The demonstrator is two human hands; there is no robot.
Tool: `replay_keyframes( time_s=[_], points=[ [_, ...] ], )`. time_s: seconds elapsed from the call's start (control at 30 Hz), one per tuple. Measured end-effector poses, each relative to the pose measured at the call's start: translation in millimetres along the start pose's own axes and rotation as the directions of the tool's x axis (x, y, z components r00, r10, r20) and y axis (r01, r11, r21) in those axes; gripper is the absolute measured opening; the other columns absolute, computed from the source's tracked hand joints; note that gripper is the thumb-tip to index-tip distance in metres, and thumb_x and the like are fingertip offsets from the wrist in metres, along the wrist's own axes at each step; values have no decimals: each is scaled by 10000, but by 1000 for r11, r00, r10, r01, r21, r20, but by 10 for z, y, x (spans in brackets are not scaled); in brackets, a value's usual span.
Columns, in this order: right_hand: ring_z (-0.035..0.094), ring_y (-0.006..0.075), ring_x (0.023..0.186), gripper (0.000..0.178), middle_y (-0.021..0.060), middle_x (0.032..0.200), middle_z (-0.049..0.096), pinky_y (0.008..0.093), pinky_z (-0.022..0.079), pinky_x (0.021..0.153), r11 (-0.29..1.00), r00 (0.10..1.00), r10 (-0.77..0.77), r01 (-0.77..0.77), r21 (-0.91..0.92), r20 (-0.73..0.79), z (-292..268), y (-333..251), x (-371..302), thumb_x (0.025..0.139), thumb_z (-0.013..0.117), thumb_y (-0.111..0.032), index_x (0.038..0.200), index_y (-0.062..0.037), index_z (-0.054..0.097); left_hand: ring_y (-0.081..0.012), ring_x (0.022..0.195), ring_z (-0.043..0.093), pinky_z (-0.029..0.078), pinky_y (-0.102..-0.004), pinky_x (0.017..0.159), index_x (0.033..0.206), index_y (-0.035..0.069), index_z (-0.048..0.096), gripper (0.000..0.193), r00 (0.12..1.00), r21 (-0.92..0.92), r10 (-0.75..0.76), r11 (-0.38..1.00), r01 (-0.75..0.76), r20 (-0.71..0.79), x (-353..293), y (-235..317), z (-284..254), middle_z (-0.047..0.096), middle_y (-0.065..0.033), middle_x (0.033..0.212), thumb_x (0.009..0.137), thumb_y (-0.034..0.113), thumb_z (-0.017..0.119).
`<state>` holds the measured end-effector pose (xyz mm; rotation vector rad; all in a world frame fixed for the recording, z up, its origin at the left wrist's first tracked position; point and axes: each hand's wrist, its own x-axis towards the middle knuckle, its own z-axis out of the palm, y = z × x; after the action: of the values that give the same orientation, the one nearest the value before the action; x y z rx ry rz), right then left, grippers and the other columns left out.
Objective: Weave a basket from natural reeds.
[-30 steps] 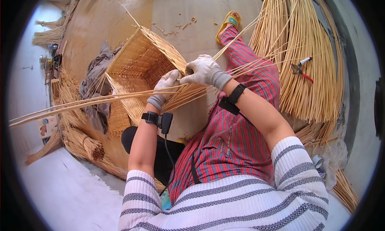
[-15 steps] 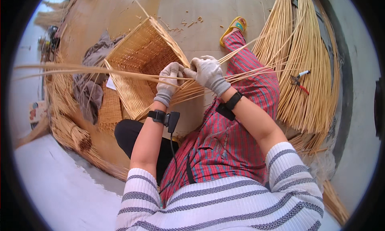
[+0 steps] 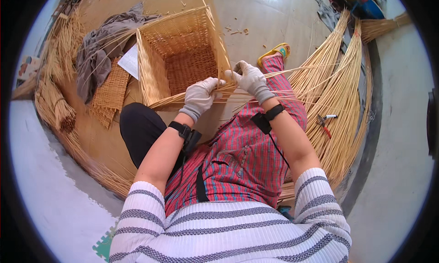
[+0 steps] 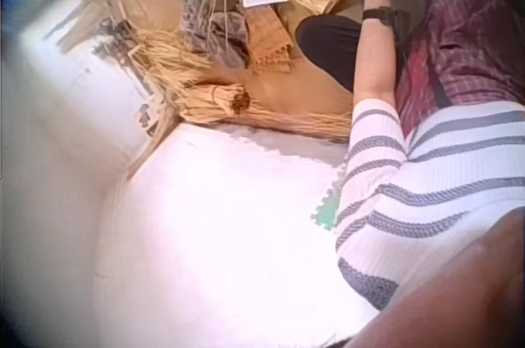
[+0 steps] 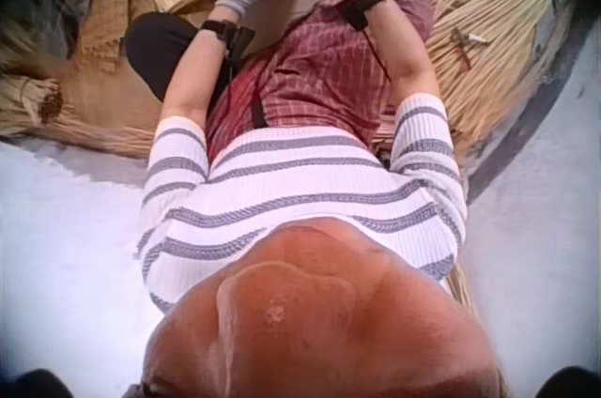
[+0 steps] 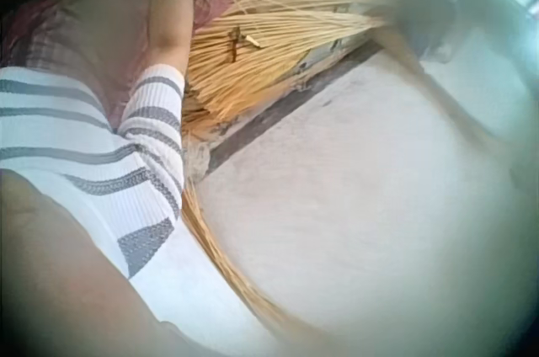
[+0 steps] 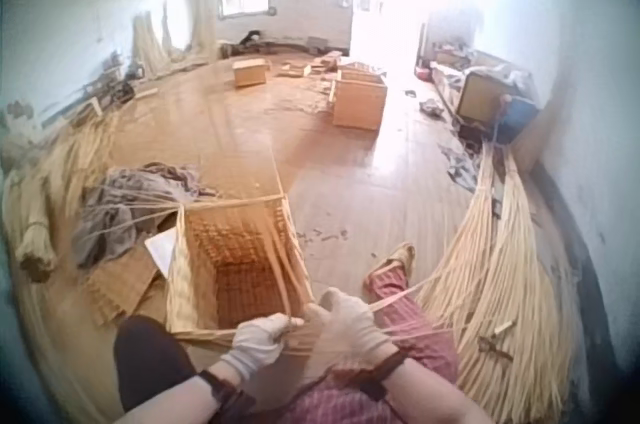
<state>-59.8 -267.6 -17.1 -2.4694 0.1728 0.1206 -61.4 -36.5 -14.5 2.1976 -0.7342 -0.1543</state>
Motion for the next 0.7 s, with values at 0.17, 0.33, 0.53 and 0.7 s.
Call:
replay_keyframes(
  time_s=[0.17, 0.33, 0.53, 0.7],
  points=[
    [736, 274, 914, 487, 119, 965, 775, 384, 576, 847, 938, 984, -179, 175, 300, -13, -186, -253, 23, 975, 689, -510, 1165, -63, 696, -295, 1033, 749, 584, -369, 892, 1205, 131, 746, 380, 997, 17, -68, 998, 67, 20, -12, 5, 25, 773, -127, 1126, 852, -7, 719],
    [672, 129, 886, 427, 59, 1054, 748, 295, 568, 849, 456, 778, -529, -75, 887, 337, -1115, -712, -177, 1030, 695, -278, 1371, -27, 639, -292, 985, 757, 582, -360, 849, 1167, 126, 755, 300, 996, -64, -93, 994, 93, 8, 25, 22, 35, 778, -127, 1078, 874, 59, 762],
    [674, 162, 942, 382, 43, 1012, 752, 351, 555, 837, 608, 505, -756, 305, 733, 417, -1499, -926, -412, 959, 764, -190, 1309, -43, 714, -316, 951, 741, 568, -399, 802, 1115, 174, 767, 258, 993, -29, -121, 992, 120, -17, 46, 17, 29, 778, -103, 1055, 859, 177, 799],
    [668, 196, 898, 132, 59, 874, 687, 365, 533, 842, 650, 403, -757, 385, 655, 514, -1336, -739, -697, 901, 729, -50, 1026, -8, 731, -307, 956, 741, 567, -402, 796, 1113, 193, 776, 275, 990, -36, -143, 989, 142, -1, 72, 26, 26, 780, -95, 1049, 842, 207, 821]
  ],
)
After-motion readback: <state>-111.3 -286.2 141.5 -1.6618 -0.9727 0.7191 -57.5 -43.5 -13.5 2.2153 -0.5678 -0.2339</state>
